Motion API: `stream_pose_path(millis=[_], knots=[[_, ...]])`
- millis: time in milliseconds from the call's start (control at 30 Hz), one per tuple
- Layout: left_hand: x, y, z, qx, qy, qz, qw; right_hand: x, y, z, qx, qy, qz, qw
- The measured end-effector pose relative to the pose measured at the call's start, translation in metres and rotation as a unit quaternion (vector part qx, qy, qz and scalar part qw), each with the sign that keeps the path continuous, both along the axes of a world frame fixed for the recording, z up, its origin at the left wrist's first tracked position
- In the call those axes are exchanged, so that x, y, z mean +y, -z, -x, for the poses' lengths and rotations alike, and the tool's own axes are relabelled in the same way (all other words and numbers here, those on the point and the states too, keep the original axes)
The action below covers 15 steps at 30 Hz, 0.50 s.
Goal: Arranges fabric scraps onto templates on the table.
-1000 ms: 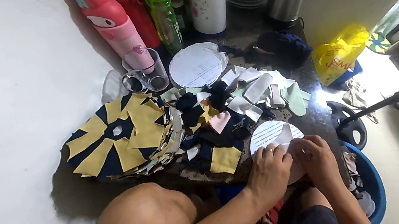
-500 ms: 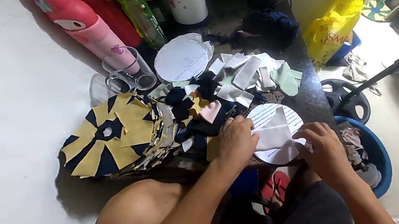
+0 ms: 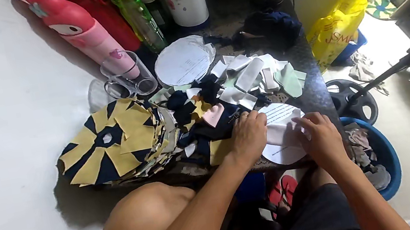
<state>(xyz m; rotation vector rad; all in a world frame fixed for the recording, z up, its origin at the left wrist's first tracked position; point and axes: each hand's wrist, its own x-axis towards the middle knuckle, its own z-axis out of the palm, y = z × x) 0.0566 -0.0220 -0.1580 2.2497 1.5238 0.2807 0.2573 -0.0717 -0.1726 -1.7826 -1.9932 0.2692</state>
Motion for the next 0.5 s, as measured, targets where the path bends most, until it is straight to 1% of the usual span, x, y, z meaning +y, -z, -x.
stream_pose_path(millis=[133, 367, 433, 500], knots=[[0.007, 0.004, 0.0, -0.023, -0.013, 0.01, 1.0, 0.006, 0.012, -0.002, -0.006, 0.004, -0.017, 1.0], [0.011, 0.003, 0.005, -0.058, -0.028, 0.016, 0.998, 0.007, 0.012, -0.004, -0.002, 0.009, -0.001, 1.0], [0.011, -0.008, 0.01, -0.068, -0.043, 0.066, 0.995, 0.007, 0.011, -0.004, 0.003, 0.008, 0.001, 1.0], [0.008, -0.019, 0.016, -0.055, -0.064, 0.101, 0.991, 0.007, 0.011, -0.004, 0.005, 0.007, 0.005, 1.0]])
